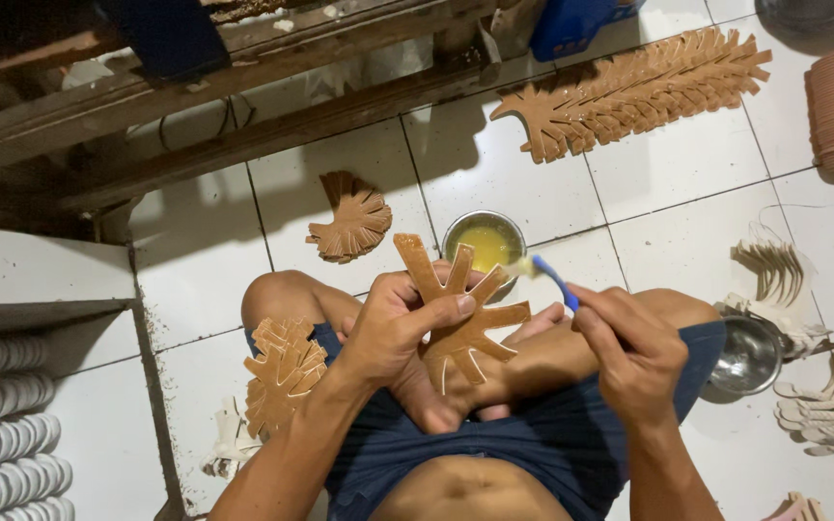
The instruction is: The person sits on the floor and repeatedly picks up star-shaped wooden pieces, applies a yellow liquid to their edges using a toothbrush, and places them on the floor to dry. The person handles the pieces one at a time and arranges them in a row.
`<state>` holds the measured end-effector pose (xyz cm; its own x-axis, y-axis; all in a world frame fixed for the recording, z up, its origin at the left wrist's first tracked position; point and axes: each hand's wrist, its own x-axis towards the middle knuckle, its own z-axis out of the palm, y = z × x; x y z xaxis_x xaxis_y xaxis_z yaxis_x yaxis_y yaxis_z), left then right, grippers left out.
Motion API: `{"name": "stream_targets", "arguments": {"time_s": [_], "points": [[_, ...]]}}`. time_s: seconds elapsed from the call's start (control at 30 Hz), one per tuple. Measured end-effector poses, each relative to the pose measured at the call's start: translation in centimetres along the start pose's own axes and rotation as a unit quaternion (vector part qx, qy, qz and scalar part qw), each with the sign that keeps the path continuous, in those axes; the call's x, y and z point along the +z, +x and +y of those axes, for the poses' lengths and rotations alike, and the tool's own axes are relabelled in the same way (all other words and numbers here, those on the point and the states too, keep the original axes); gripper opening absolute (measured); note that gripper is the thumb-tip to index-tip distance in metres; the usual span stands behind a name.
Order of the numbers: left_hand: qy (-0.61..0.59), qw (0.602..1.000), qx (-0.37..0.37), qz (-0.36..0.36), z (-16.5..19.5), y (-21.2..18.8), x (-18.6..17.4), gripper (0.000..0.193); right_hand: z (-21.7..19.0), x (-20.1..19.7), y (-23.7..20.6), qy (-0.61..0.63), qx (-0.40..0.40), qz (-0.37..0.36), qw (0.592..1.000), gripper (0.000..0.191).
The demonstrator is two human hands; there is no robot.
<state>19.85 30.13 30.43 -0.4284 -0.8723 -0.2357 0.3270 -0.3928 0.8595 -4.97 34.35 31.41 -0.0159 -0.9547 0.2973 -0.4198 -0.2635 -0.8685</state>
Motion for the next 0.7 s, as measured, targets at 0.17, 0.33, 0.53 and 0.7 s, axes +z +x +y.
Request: {"name": "stream_targets", "arguments": {"time_s": [0.17, 0.33, 0.53, 0.7], "points": [[0.027, 1.0, 0.012, -0.006, -0.1, 0.1, 0.2, 0.03, 1.2, -0.2, 0.1, -0.021, 0.044, -0.02, 0.999, 0.025], [-0.062, 0.998, -0.019, 0.021, -0.4, -0.5, -0.3, 0.041, 2.9, -0.8, 0.7, 0.051, 0.177, 0.118, 0.976, 0.021], [-0.15, 0.988, -0.017, 0.04, -2.1, 0.0, -0.5, 0.032, 2.0, -0.8, -0.8, 0.083, 0.091, 0.064, 0.99, 0.024], [-0.179, 0.983, -0.003, 0.046, -2.0, 0.0, -0.3, 0.036, 0.7, 0.1, -0.4, 0.08, 0.06, 0.015, 0.995, 0.026]]}}
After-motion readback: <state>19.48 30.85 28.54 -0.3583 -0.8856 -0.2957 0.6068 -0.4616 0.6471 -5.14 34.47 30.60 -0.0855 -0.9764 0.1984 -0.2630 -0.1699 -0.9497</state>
